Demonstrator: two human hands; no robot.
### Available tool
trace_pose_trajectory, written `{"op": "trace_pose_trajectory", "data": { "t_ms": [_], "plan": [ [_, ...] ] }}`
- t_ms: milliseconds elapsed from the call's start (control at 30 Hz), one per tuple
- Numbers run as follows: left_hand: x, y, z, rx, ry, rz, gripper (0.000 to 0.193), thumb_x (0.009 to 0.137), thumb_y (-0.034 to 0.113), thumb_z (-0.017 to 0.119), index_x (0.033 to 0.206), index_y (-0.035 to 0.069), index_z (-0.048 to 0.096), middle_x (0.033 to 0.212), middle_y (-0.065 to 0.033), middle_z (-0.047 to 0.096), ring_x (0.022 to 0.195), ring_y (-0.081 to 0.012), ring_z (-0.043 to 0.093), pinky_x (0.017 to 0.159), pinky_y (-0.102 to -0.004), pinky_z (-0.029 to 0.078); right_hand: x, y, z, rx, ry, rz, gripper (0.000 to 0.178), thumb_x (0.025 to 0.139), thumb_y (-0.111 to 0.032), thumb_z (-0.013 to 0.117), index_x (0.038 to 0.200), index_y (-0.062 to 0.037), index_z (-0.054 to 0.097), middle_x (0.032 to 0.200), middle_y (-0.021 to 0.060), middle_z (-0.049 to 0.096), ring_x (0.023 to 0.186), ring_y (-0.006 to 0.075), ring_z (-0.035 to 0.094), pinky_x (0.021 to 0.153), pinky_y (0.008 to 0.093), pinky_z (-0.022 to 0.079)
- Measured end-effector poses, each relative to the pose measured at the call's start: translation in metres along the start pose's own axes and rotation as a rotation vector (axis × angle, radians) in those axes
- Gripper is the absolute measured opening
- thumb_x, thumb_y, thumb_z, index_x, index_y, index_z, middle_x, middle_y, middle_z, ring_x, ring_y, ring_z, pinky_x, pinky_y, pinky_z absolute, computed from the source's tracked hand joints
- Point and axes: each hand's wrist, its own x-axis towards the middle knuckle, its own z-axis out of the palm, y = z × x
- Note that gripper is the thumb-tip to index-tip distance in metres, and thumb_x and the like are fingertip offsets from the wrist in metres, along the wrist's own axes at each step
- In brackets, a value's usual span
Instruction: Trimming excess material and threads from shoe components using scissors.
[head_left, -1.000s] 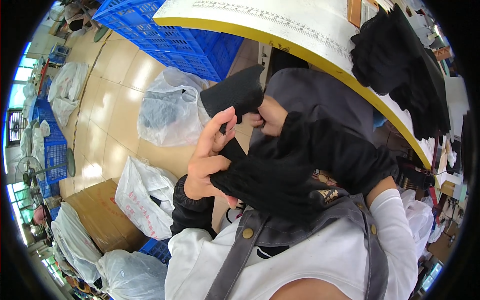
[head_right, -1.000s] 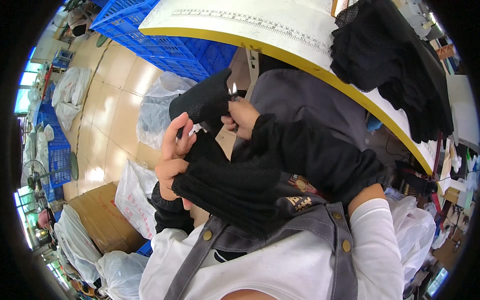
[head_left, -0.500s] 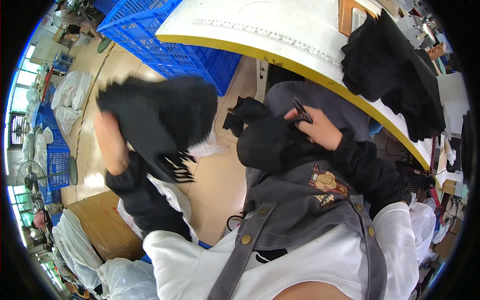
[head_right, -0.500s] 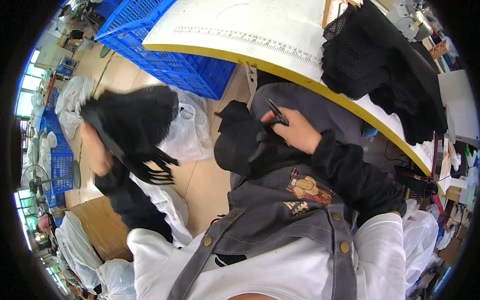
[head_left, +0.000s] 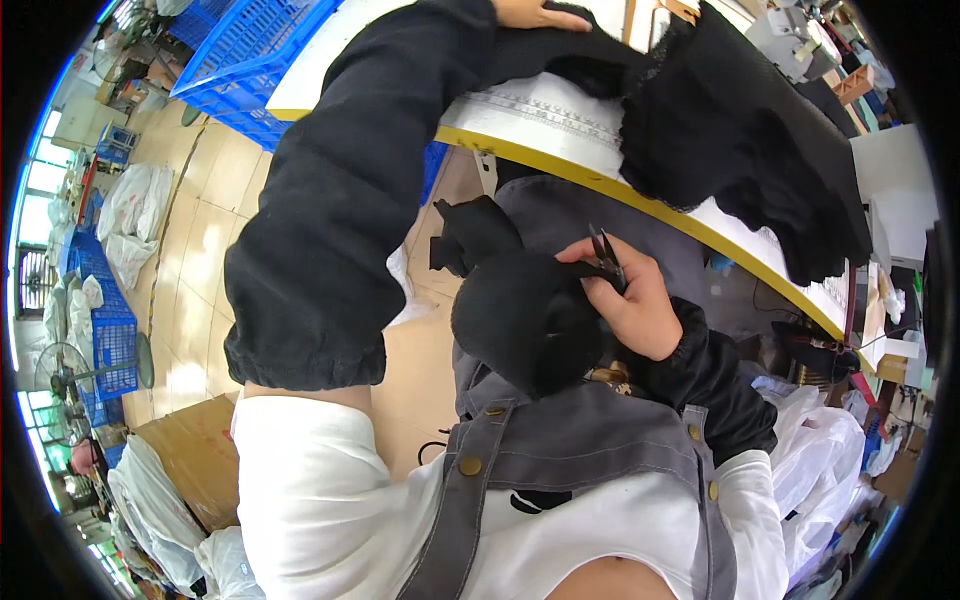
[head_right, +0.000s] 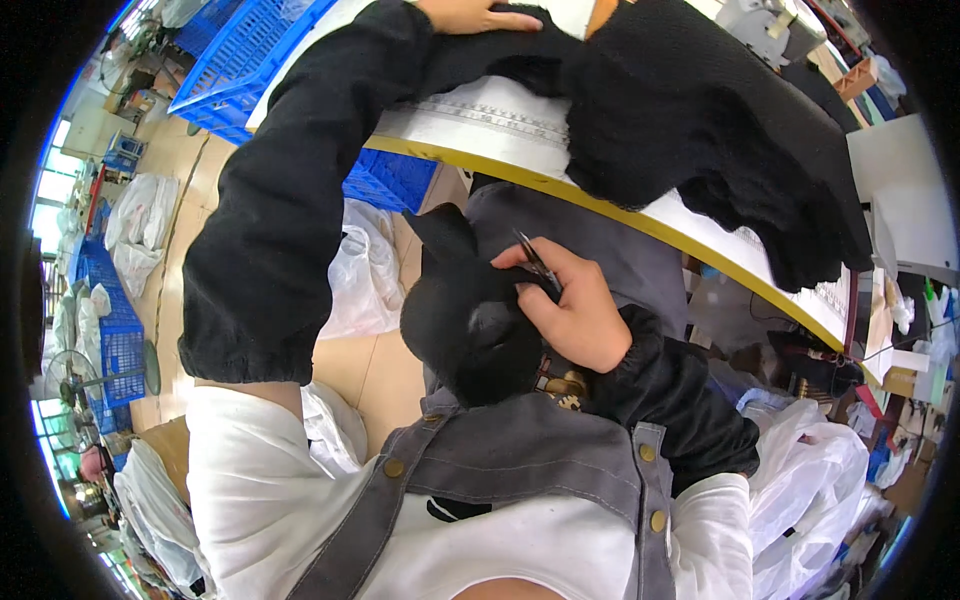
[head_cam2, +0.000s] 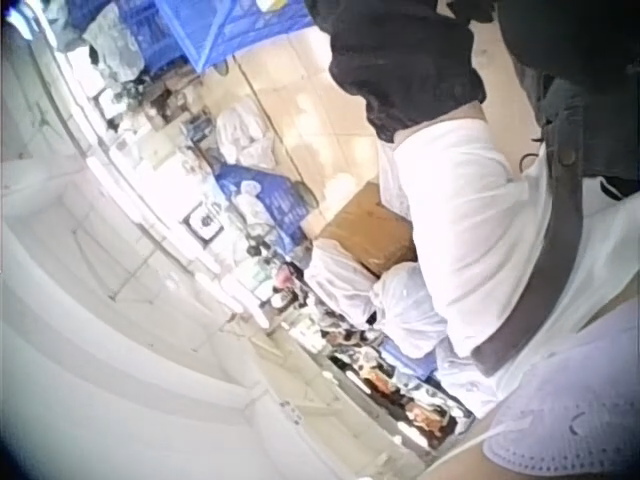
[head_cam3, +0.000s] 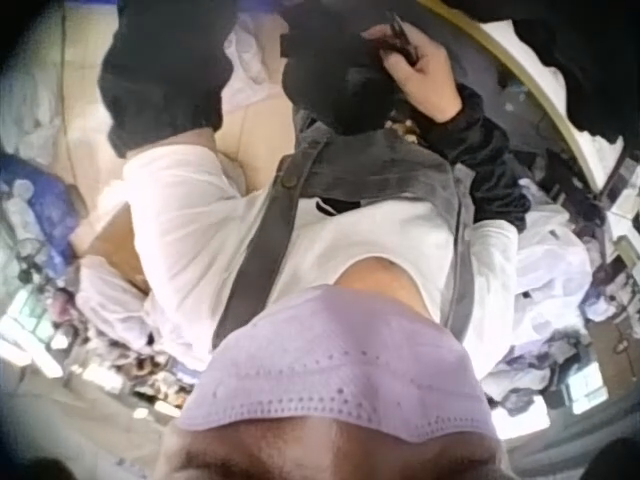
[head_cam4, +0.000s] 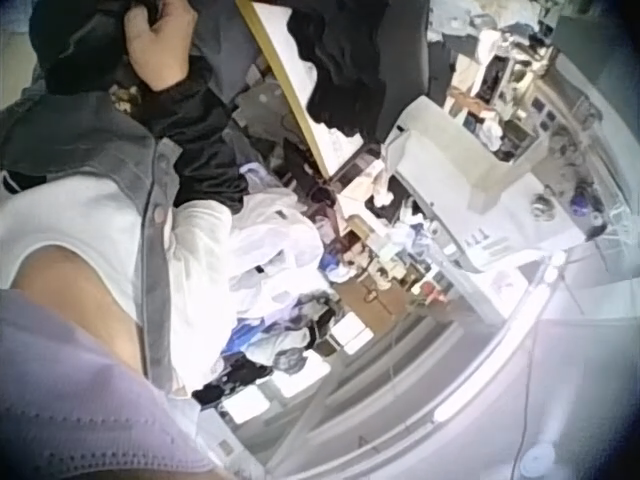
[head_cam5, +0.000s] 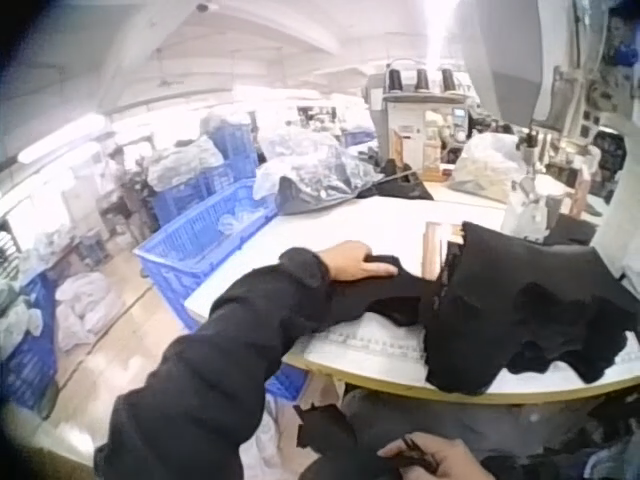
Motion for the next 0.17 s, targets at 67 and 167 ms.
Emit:
{"op": "trace_pose_trajectory", "data": {
  "t_ms": [67, 167],
  "plan": [
    [0.004, -0.004, 0.015, -0.09, 0.18, 0.061, 0.071, 0.073, 0.058, 0.062, 0.103, -0.007, 0.058, 0.103, -0.0265, 0.058, 0.1, -0.0386, 0.054, 0.09, -0.0389, 0.041, 0.003, -0.004, -0.004, 0.04, 0.02, -0.078, 0.024, 0.075, 0.001, 0.05, 0.098, -0.0002, 0.057, 0.083, 0.0064, 0.06, 0.076, 0.009, 0.051, 0.073, 0.0241, 0.043],
    [-0.009, -0.009, 0.009, -0.07, 0.483, 0.275, 0.074, 0.073, 0.051, 0.067, 0.116, -0.006, 0.048, 0.115, -0.0268, 0.051, 0.109, -0.0379, 0.048, 0.095, -0.0401, 0.037, 0.011, -0.018, -0.008, 0.144, -0.058, 0.141, 0.024, 0.075, -0.001, 0.051, 0.099, -0.0009, 0.057, 0.09, 0.0079, 0.061, 0.087, 0.0123, 0.055, 0.081, 0.0235, 0.041]
  ]
}}
